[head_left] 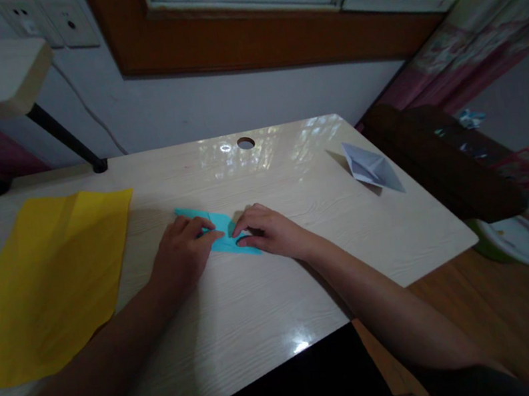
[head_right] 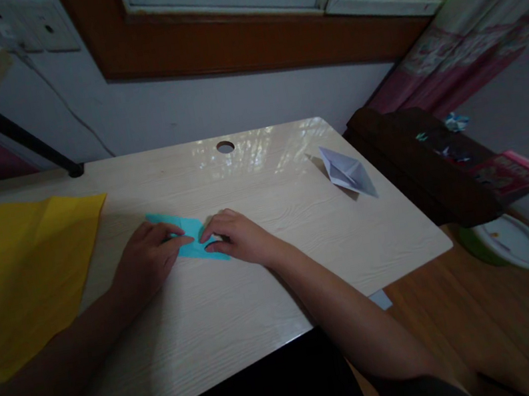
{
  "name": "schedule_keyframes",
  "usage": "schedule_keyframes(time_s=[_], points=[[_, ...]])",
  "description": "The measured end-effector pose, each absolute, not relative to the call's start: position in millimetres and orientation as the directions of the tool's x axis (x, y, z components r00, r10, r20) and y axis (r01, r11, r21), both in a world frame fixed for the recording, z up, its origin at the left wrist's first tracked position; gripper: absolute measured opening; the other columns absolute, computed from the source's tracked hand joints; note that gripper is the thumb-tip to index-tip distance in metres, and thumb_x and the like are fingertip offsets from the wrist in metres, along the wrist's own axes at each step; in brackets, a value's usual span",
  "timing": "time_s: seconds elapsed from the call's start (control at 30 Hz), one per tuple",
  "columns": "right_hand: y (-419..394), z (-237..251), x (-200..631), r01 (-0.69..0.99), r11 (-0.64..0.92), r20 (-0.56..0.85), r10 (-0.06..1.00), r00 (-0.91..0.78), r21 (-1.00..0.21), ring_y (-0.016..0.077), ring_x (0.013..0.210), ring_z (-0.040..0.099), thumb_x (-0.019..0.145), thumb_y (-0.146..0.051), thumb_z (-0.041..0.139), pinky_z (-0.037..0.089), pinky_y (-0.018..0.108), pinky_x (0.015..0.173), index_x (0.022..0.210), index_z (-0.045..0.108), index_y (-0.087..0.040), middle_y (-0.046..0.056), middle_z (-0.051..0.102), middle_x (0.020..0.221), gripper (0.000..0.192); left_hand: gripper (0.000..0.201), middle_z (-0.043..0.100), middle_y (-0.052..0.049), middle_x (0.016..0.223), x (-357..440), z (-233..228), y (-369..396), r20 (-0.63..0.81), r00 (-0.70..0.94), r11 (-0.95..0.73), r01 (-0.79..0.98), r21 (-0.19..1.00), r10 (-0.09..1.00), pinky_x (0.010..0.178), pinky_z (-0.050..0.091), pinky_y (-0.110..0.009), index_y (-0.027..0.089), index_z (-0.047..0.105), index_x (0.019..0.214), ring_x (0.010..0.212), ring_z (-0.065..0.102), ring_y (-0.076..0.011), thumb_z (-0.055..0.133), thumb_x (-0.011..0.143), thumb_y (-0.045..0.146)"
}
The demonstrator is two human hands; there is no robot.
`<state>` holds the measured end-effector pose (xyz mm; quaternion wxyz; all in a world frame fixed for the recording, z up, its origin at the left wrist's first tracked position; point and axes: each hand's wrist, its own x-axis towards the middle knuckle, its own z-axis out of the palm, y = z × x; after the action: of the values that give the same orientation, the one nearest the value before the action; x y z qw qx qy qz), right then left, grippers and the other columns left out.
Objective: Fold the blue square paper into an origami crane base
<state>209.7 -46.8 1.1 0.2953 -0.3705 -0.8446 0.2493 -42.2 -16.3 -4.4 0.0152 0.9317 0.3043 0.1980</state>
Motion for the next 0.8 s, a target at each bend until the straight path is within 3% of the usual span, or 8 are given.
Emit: schedule_keyframes(time_s=[0.17, 0.37, 0.53, 0.67, 0.8], points=[[-48, 4, 211, 0.429, 0.63, 0.306, 0.731, -0.61, -0.648, 0.0185, 0.093, 0.062, 0.097, -0.024, 0.062, 0.047, 0.035, 0.09, 0.1, 0.071, -0.023, 0.005, 0.07, 0.095, 0.01, 0.026, 0.066, -0.007, 0.103, -43, -8, -15, 0.358, 0.753, -0.833, 0.523, 0.182, 0.552, 0.08, 0.052, -0.037, 0.023, 0.072, 0.111, 0.092, 0.058, -0.0229, 0.052, 0.096, 0.016], [-52, 0, 211, 0.443, 0.681, 0.34, 0.7, -0.628, -0.583, 0.0202, 0.099, 0.061, 0.095, -0.027, 0.065, 0.047, 0.038, 0.092, 0.111, 0.071, -0.023, 0.007, 0.071, 0.101, 0.017, 0.026, 0.07, -0.01, 0.115, -39, -12, -14, 0.393, 0.781, -0.869, 0.377, 0.321, 0.485, 0.097, 0.052, -0.042, 0.019, 0.065, 0.122, 0.106, 0.061, -0.0236, 0.054, 0.098, 0.02], [-55, -4, 209, 0.499, 0.743, 0.364, 0.66, -0.657, -0.445, 0.0222, 0.103, 0.057, 0.097, -0.033, 0.062, 0.045, 0.04, 0.092, 0.104, 0.076, -0.027, 0.006, 0.068, 0.104, 0.017, 0.033, 0.064, -0.014, 0.132, -38, -14, -13, 0.414, 0.76, -0.851, 0.347, 0.393, 0.501, 0.107, 0.049, -0.047, 0.018, 0.059, 0.13, 0.125, 0.058, -0.0256, 0.057, 0.097, 0.023], [-54, -7, 212, 0.578, 0.726, 0.374, 0.687, -0.623, -0.371, 0.0229, 0.095, 0.055, 0.096, -0.036, 0.063, 0.044, 0.039, 0.085, 0.103, 0.076, -0.027, 0.007, 0.067, 0.098, 0.018, 0.021, 0.067, -0.011, 0.12, -41, -10, -14, 0.44, 0.719, -0.838, 0.395, 0.377, 0.538, 0.099, 0.052, -0.045, 0.019, 0.066, 0.115, 0.112, 0.062, -0.0245, 0.057, 0.096, 0.021], [-51, -9, 221, 0.617, 0.689, 0.378, 0.724, -0.577, -0.38, 0.0226, 0.091, 0.055, 0.096, -0.037, 0.063, 0.045, 0.039, 0.082, 0.104, 0.076, -0.026, 0.006, 0.067, 0.094, 0.019, 0.019, 0.071, -0.007, 0.105, -41, -5, -17, 0.412, 0.781, -0.875, 0.35, 0.336, 0.47, 0.089, 0.054, -0.039, 0.021, 0.071, 0.108, 0.098, 0.063, -0.0215, 0.056, 0.097, 0.019]])
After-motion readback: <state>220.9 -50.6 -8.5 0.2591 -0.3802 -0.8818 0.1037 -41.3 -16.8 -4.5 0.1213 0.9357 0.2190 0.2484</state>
